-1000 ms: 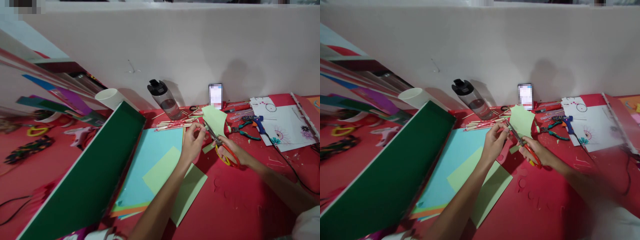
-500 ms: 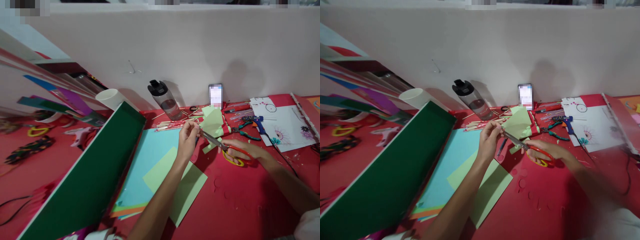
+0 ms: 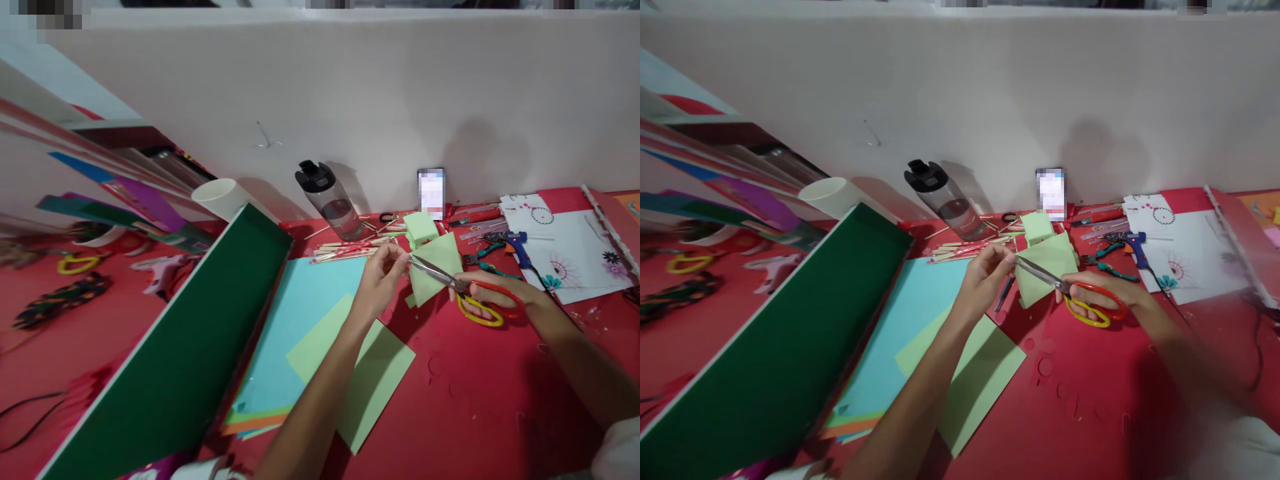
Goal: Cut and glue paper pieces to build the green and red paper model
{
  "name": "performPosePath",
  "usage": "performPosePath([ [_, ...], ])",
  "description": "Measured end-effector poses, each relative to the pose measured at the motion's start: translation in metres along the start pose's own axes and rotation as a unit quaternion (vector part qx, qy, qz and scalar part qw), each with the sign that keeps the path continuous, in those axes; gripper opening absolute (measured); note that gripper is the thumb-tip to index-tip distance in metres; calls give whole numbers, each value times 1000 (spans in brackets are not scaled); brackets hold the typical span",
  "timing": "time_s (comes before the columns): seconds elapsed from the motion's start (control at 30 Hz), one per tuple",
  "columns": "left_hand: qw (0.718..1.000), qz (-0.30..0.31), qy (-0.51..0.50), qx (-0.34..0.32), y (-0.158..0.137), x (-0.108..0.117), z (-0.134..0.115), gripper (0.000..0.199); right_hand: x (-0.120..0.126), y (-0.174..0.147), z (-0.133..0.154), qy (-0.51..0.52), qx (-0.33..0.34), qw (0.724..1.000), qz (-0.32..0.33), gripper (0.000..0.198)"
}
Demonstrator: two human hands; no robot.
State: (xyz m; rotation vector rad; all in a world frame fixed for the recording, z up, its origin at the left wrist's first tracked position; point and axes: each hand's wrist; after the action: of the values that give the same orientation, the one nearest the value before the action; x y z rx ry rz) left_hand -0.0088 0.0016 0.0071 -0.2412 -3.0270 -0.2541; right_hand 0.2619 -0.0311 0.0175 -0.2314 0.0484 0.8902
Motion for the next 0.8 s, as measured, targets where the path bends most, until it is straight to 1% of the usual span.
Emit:
performPosePath([
  [0.07, 1000, -5, 5, 6, 1, 1, 0, 32, 0, -1, 0, 4, -8, 1000, -3, 57],
  [0.2, 999, -18, 26, 2, 1, 2, 0, 30, -2, -1, 3, 11, 2, 999, -40, 56],
  [0.3, 999, -23, 32, -6, 0, 2, -1, 27, -5, -2, 8, -1, -25, 998, -51, 59],
  [0.4, 999, -25, 37, -6, 0, 2, -2, 24, -6, -3, 12, -4, -54, 997, -54, 61],
  [0.63, 999, -37, 33, -10, -1, 2, -2, 22, -2, 1, -2, 17, -22, 999, -35, 52],
  [0.8, 998, -44, 39, -16, -2, 2, -1, 22, 2, 3, -8, 7, -23, 999, -22, 53],
])
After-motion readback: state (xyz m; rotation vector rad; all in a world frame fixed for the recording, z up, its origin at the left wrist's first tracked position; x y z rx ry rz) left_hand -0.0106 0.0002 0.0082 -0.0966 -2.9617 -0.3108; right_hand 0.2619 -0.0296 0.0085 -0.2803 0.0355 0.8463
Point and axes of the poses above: each hand's wrist, its own y-axis towards the middle knuckle, its own x-axis out of the back of the hand, z = x × y, and after that the axes turned 4 degrees about y, right-handed
